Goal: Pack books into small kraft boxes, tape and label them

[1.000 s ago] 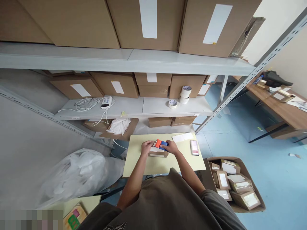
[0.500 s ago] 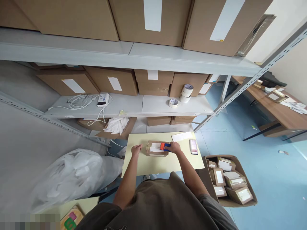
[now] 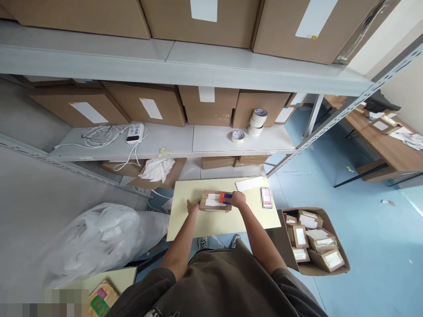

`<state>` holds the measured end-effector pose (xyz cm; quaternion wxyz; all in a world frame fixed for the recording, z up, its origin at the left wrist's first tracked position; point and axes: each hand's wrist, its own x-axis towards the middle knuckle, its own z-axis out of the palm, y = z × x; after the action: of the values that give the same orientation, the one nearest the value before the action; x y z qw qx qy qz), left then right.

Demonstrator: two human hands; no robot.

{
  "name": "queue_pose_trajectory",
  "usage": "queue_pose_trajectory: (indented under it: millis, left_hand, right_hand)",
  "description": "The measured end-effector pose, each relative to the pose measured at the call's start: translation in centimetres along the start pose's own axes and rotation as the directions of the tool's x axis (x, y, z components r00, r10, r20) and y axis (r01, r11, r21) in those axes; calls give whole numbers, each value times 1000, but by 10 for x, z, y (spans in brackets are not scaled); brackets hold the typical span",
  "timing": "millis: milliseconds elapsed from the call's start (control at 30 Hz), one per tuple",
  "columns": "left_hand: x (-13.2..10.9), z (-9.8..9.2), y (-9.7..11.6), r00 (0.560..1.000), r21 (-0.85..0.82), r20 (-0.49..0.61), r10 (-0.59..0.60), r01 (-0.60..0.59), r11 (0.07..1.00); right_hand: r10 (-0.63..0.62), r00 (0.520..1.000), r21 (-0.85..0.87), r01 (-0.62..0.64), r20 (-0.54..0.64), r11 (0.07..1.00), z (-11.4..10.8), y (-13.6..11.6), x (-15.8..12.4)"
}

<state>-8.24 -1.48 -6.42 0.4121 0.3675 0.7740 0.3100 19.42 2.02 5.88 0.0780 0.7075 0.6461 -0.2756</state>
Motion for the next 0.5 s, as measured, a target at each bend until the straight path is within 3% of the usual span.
queue_pose_trajectory:
  millis: [100,300,500]
  left_hand:
    - [1,2,15,1000,43,16,-1,0,999]
    - [-8,27,45,964,196,262,53,-107,975]
    - [-39,58,35,993,362,115,-19,-24,932]
  right_hand:
    - [12,1000,25,-12,-11,1000,2,0,1]
    - [56,998,-2,-56,29,998,-1,4,0]
    - [12,1000,-31,-12,-6,999,1,10,1]
